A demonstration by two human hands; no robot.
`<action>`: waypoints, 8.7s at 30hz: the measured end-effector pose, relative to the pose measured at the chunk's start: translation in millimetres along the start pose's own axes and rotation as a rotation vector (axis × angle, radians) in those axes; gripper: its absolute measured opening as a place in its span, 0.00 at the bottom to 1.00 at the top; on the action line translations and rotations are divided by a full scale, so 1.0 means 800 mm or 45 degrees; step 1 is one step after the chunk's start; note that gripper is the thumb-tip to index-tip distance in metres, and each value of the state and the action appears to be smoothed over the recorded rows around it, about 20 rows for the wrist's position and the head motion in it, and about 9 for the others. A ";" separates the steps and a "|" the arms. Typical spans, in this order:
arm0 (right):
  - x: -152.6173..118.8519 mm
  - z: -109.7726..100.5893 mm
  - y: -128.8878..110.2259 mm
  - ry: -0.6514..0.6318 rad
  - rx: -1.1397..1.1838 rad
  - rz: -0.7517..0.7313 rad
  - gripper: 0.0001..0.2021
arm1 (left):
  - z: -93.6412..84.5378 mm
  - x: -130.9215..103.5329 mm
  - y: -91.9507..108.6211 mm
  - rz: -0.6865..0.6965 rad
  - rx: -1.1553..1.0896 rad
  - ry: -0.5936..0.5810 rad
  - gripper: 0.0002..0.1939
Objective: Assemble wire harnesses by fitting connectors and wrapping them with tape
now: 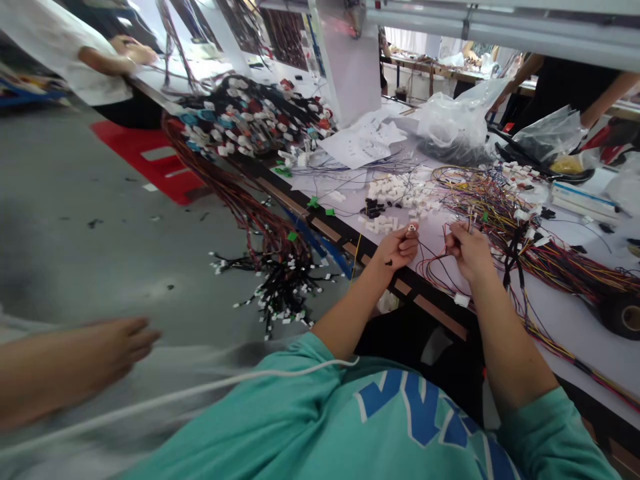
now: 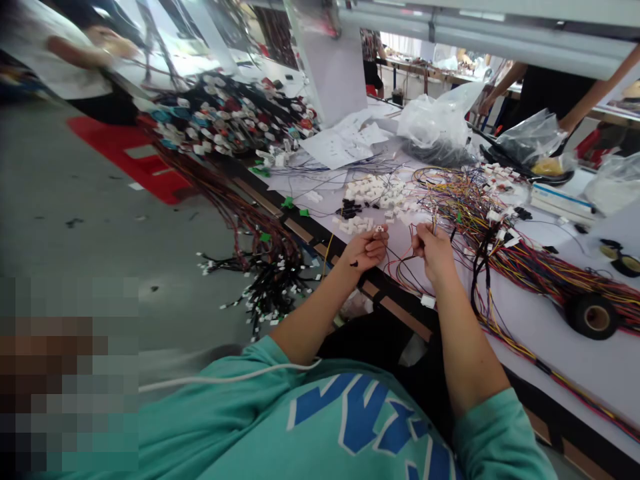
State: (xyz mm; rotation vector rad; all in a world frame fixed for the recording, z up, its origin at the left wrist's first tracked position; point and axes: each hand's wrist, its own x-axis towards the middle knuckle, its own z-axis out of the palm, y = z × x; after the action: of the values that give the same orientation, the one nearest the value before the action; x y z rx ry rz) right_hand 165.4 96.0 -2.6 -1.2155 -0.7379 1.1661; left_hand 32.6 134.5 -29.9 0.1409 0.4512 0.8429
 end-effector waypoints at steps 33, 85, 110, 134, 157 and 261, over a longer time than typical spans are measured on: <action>0.002 0.002 0.017 -0.171 -0.337 -0.203 0.06 | -0.001 0.003 -0.009 0.356 0.577 -0.080 0.10; -0.002 0.005 0.026 0.044 -1.192 -0.731 0.09 | -0.004 0.009 -0.015 0.126 0.701 -0.107 0.11; 0.004 0.002 0.034 0.069 -1.197 -0.697 0.09 | -0.003 0.011 -0.015 0.199 0.796 -0.002 0.13; 0.021 -0.013 0.032 0.054 -0.301 -0.423 0.15 | 0.002 0.008 -0.007 0.323 0.313 0.145 0.05; 0.005 -0.008 0.010 -0.211 0.025 -0.247 0.14 | 0.012 -0.001 0.001 0.243 0.032 0.057 0.20; -0.017 -0.005 -0.005 -0.098 -0.810 -0.367 0.06 | 0.001 -0.005 0.000 0.465 0.998 -0.285 0.18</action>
State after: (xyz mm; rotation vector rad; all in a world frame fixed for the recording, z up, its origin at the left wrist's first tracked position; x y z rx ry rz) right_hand 165.8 81.9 2.4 -1.5185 -1.3604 0.7574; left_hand 30.7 131.6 -27.7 1.0566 0.5329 0.9537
